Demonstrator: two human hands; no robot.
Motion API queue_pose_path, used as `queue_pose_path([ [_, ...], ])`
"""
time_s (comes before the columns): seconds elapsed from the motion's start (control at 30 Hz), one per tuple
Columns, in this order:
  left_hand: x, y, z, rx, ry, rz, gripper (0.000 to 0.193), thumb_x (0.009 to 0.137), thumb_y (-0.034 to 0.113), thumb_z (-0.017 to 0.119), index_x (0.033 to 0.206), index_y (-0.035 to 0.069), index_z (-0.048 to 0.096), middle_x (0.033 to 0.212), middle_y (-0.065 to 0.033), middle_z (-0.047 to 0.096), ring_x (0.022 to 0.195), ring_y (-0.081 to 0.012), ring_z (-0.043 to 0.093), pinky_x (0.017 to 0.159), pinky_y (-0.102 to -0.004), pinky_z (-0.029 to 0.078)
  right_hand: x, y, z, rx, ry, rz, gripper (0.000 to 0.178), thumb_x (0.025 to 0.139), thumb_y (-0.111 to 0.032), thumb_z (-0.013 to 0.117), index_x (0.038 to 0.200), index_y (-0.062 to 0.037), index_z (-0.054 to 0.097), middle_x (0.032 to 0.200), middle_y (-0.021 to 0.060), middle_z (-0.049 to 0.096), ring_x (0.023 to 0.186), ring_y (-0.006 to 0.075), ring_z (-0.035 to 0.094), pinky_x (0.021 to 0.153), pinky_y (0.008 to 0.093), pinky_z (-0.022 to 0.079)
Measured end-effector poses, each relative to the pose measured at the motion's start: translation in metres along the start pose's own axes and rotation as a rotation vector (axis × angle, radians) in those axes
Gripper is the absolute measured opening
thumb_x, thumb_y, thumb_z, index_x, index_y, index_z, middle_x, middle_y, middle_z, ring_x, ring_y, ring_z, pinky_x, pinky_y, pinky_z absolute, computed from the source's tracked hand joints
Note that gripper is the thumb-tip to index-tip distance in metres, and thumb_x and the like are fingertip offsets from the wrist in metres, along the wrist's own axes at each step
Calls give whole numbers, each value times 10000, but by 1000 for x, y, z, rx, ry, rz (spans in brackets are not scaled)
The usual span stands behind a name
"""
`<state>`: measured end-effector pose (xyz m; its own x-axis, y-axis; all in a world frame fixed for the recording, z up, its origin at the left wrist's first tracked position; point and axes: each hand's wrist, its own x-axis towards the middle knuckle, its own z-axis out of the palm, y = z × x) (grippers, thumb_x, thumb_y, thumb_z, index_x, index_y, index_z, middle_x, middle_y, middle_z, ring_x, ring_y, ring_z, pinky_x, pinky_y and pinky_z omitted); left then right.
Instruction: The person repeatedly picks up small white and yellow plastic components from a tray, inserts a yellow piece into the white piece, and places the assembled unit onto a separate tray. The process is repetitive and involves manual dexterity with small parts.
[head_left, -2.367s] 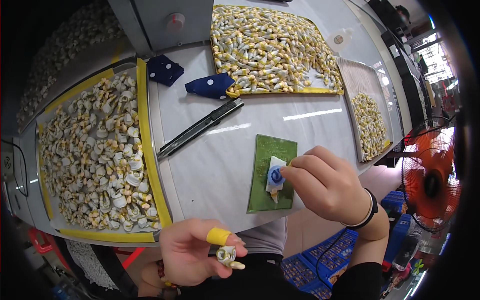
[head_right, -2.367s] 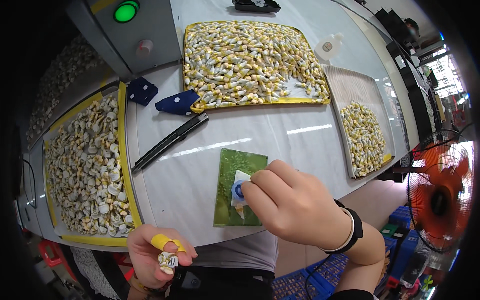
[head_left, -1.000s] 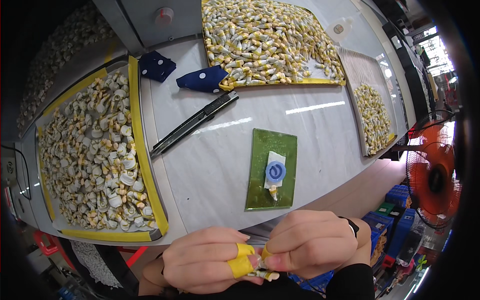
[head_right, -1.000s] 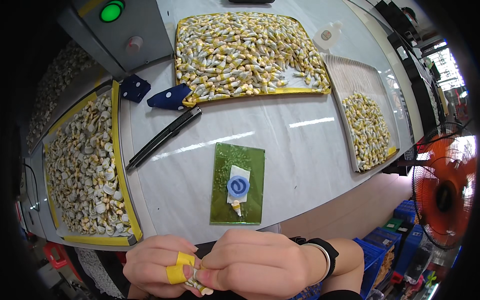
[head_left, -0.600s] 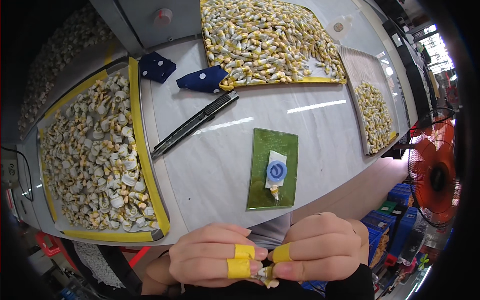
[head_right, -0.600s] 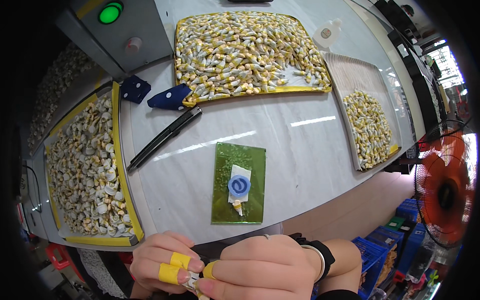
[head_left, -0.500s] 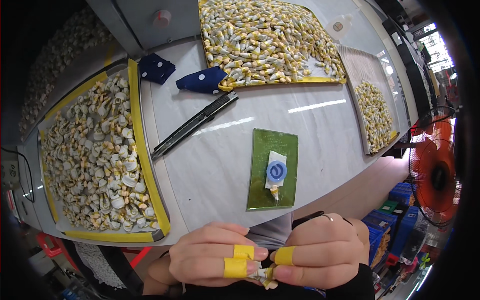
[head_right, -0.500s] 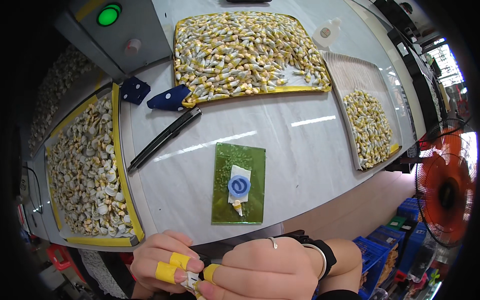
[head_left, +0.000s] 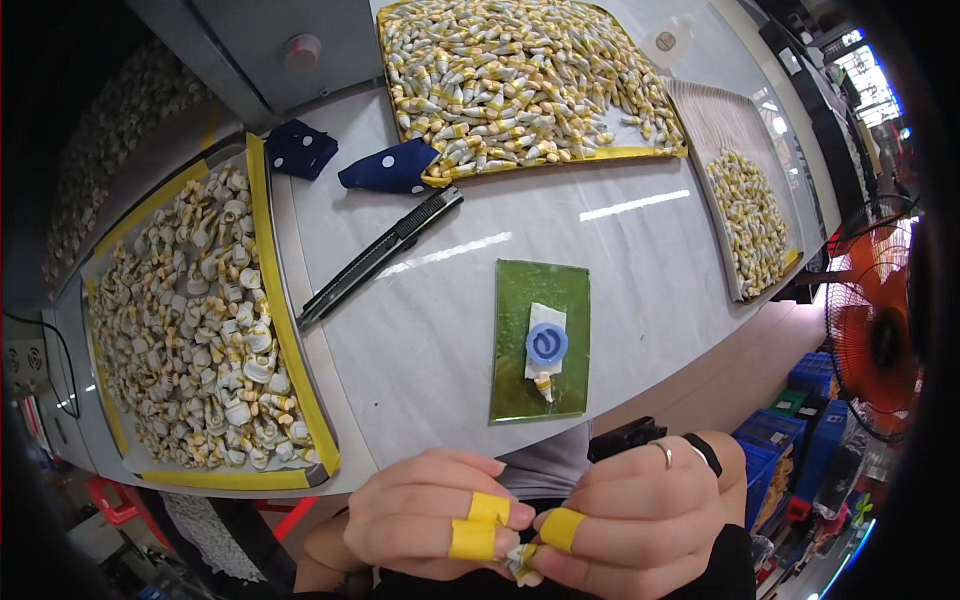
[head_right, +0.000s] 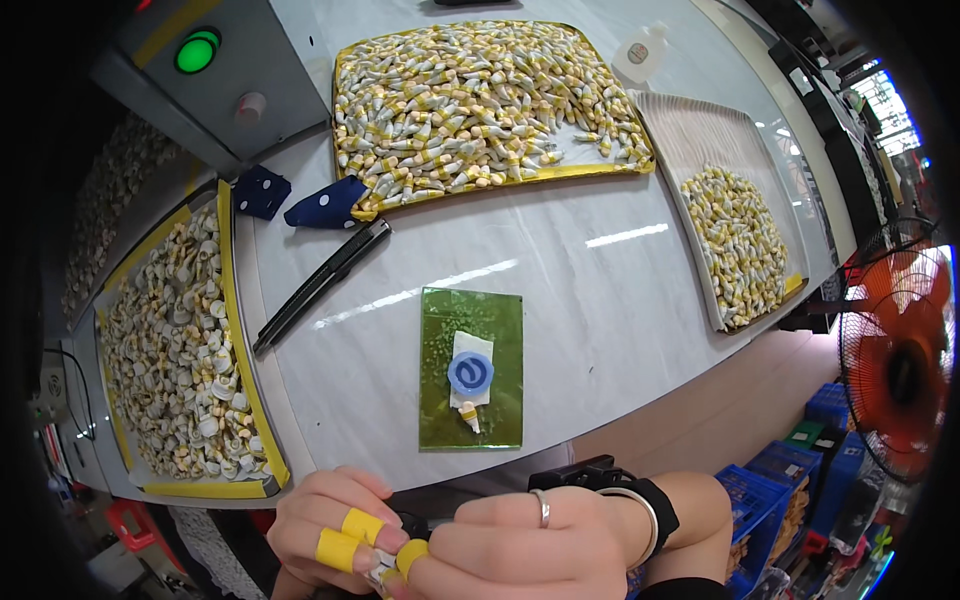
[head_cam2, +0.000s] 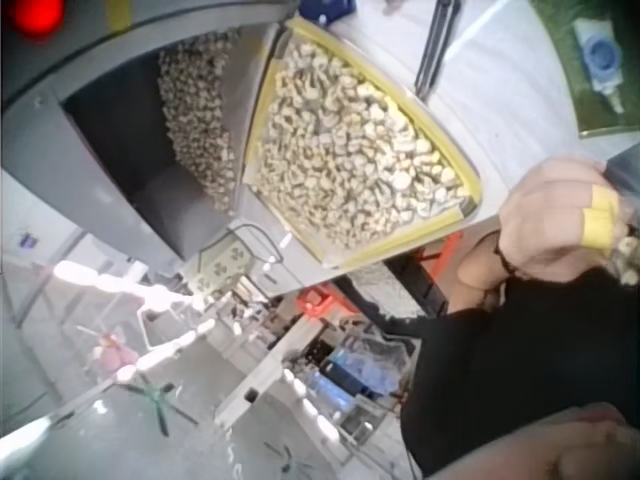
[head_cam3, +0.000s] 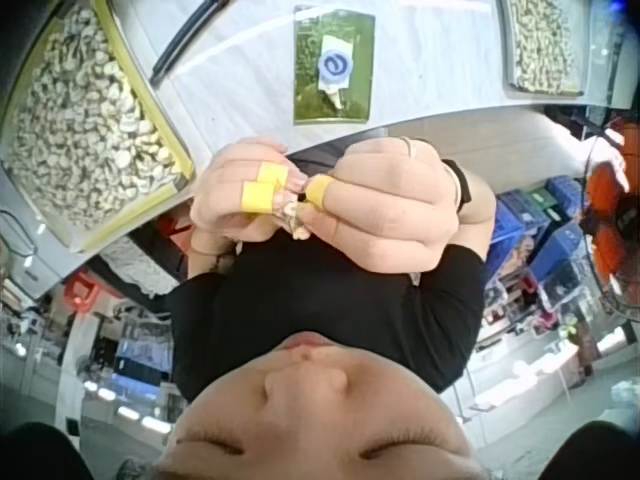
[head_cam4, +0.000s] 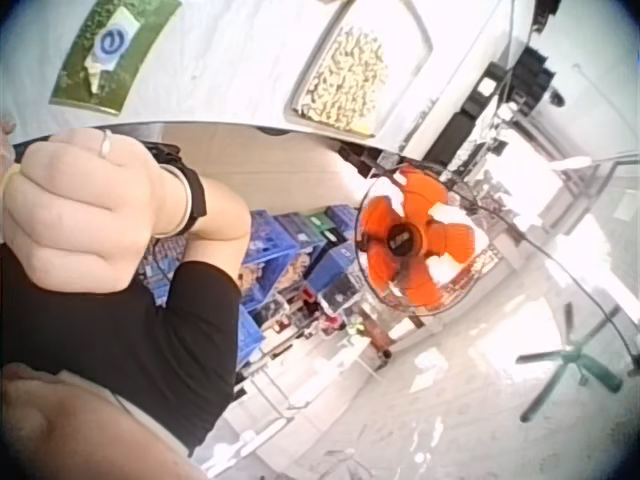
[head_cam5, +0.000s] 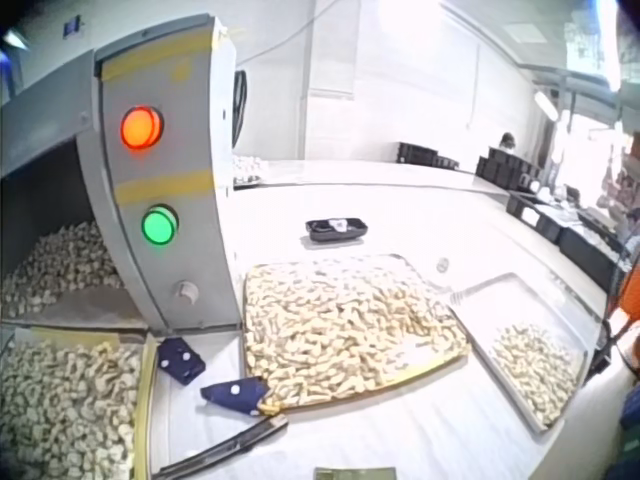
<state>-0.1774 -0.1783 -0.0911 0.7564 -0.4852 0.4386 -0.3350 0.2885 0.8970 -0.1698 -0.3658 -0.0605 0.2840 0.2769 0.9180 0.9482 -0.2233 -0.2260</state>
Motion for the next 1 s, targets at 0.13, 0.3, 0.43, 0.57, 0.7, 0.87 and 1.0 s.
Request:
queue_pose_path([
  [0.13, 0, 1, 9, 102, 132, 7, 314, 644, 88, 792, 899, 33, 617, 955, -125, 639, 818, -243, 627, 771, -370, 533, 4, -24, -23, -1, -352, 359, 126, 686, 5, 660, 811, -8, 659, 833, 76, 619, 674, 168, 555, 580, 243, 473],
  [0.3, 0, -7, -2, -87, 44, -38, 293, 701, -1, 717, 973, -13, 608, 934, -145, 626, 777, -246, 622, 699, -319, 519, 5, -17, -23, 217, -349, 521, 185, 655, -30, 746, 828, -32, 680, 804, 47, 604, 639, 162, 534, 547, 249, 441],
  [0.43, -5, -4, 5, -542, 132, -285, 263, 750, -55, 642, 1007, -74, 590, 898, -160, 623, 764, -217, 622, 672, -285, 492, 1, -8, -16, 339, -200, 744, 210, 642, -74, 791, 832, -74, 702, 742, 18, 555, 618, 161, 514, 529, 267, 418],
  [0.57, -7, -6, 9, -674, 157, -323, 257, 741, -28, 690, 973, -80, 591, 869, -154, 629, 776, -185, 616, 704, -290, 482, 3, -1, -17, 560, -286, 841, 177, 729, -38, 709, 900, -42, 663, 803, 66, 544, 697, 189, 506, 603, 271, 392],
  [0.7, -6, -5, 5, -787, 69, -438, 227, 739, -37, 696, 940, -66, 594, 873, -140, 639, 787, -165, 612, 717, -277, 470, 2, 0, -15, 702, -309, 910, 168, 740, -51, 706, 901, -54, 660, 802, 60, 545, 705, 189, 506, 611, 267, 391],
  [0.87, -4, -1, 5, -802, 20, -480, 201, 747, -57, 682, 928, -63, 596, 858, -130, 647, 795, -154, 612, 717, -266, 463, 4, -1, -17, 644, -399, 891, 136, 722, -101, 745, 832, -64, 674, 782, 26, 499, 666, 161, 481, 552, 266, 366],
  [1.0, -4, 1, 6, -812, 17, -492, 197, 747, -57, 682, 924, -68, 595, 842, -126, 648, 795, -150, 611, 721, -261, 462, 5, -2, -17, 618, -409, 860, 135, 722, -106, 747, 824, -64, 670, 761, 25, 513, 649, 166, 488, 546, 265, 371],
])
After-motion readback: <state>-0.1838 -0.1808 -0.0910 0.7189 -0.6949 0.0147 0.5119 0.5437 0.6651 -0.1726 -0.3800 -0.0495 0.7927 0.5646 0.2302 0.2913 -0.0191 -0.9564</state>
